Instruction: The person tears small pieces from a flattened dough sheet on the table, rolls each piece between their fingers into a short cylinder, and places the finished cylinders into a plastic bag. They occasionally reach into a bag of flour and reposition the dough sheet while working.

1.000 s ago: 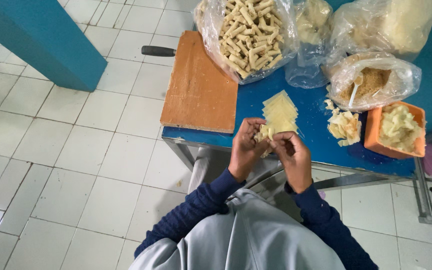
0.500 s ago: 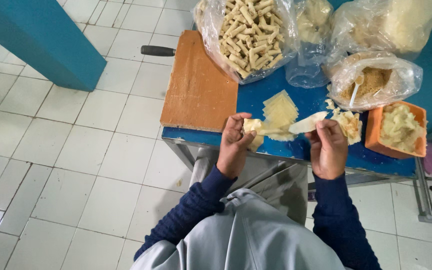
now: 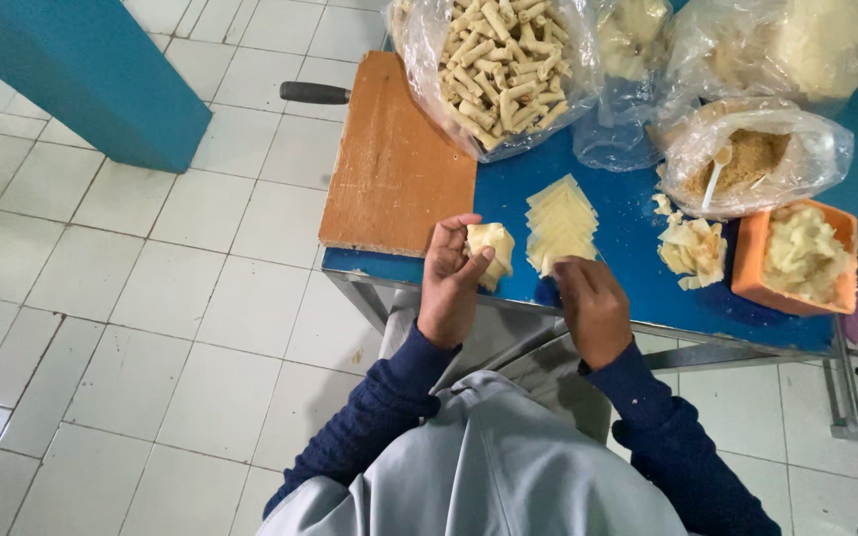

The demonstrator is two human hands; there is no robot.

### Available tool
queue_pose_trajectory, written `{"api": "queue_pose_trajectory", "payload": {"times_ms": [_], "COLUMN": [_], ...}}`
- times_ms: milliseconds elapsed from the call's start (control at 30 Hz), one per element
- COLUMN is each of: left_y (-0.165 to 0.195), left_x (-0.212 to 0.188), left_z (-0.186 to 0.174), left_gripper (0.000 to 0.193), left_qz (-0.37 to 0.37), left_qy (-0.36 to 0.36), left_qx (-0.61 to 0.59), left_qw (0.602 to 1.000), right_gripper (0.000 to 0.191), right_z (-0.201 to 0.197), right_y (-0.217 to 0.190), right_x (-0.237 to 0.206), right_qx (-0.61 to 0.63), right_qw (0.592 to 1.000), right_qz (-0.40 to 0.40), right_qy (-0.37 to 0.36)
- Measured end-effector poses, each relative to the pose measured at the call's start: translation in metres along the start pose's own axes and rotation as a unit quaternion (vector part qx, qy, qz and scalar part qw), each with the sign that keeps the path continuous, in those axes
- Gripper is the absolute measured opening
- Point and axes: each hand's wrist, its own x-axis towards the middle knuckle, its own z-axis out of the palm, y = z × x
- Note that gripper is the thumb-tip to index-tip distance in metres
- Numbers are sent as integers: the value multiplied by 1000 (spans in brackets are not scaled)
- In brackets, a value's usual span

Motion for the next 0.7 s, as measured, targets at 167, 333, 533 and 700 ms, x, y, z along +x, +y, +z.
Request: {"api": "queue_pose_trajectory", "payload": {"times_ms": [167, 333, 533, 700], "left_y": [-4, -15, -28, -26], "left_x": [1, 3, 0, 0], "left_z": [-1, 1, 5, 1], "left_gripper": [39, 38, 41, 45], "left_qz": [-18, -42, -49, -46], "left_qy": [-2, -30, -59, -46], "left_qx": [-26, -48, -33, -4], "left_qw": [999, 998, 996, 998], "right_gripper": [13, 18, 23, 9], "right_z": [-3, -19, -2, 10], "right_y": [-11, -20, -26, 20], "right_x": [1, 15, 14, -2], "right_qx": [7, 108, 194, 573], "right_qw": [1000, 993, 973, 751], "right_qz": [3, 35, 125, 328], "right_qy": [-18, 8, 29, 9]}}
